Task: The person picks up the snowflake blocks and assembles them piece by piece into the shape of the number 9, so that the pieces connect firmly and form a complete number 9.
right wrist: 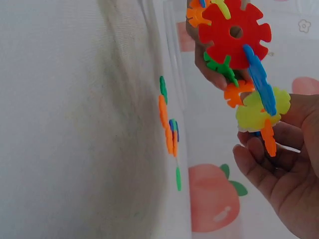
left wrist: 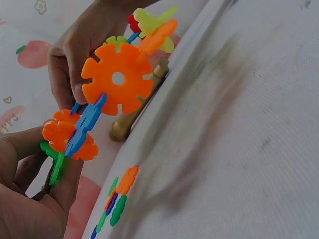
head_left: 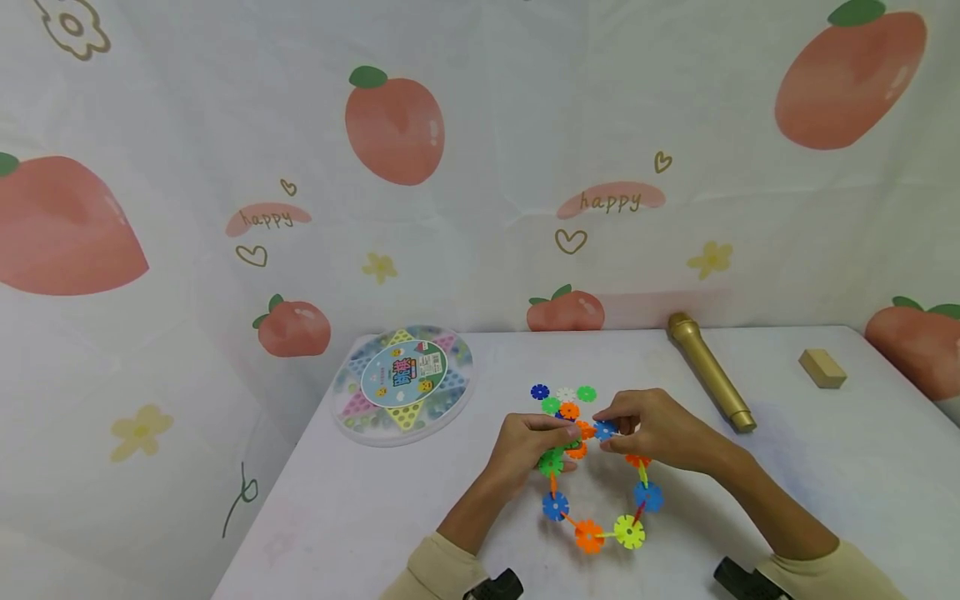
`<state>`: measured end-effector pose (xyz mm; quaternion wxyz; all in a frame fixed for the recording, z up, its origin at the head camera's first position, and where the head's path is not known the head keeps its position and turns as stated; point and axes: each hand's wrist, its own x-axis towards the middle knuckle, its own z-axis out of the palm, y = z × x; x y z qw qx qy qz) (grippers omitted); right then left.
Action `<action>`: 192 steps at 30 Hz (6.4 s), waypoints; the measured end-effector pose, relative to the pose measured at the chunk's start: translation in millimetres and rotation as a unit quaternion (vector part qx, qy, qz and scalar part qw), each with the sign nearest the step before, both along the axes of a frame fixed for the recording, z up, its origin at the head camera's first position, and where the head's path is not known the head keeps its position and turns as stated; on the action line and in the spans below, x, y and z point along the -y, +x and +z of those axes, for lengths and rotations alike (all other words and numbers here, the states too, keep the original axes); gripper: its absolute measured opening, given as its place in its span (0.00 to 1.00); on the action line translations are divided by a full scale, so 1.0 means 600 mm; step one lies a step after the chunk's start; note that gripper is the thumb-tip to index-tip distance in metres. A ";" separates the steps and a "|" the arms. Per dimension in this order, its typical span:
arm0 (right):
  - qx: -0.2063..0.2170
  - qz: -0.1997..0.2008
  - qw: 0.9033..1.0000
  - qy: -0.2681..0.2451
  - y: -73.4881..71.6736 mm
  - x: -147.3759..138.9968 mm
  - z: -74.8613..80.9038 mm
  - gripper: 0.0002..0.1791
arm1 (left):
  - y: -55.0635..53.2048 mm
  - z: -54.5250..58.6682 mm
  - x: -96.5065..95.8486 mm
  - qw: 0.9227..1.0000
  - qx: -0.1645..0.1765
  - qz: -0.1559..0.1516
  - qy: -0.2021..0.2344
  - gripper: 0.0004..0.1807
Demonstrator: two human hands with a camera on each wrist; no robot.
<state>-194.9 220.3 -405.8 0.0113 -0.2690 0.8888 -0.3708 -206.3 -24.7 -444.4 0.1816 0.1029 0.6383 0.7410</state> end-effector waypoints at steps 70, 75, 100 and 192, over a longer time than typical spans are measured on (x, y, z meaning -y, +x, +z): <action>0.012 0.031 0.999 0.031 -0.005 0.010 -0.011 0.20 | 0.004 0.000 -0.002 0.999 0.039 0.004 -0.032 0.16; 0.013 0.022 0.999 0.034 -0.008 0.007 -0.012 0.20 | 0.003 0.002 -0.002 0.998 0.031 0.008 -0.046 0.16; 0.050 -0.016 0.999 0.011 0.006 0.022 -0.011 0.17 | 0.005 0.006 0.004 0.949 -0.209 0.078 -0.222 0.21; 0.045 -0.068 0.997 -0.009 -0.092 0.000 -0.050 0.05 | -0.002 0.010 0.018 0.973 -0.158 0.027 -0.168 0.19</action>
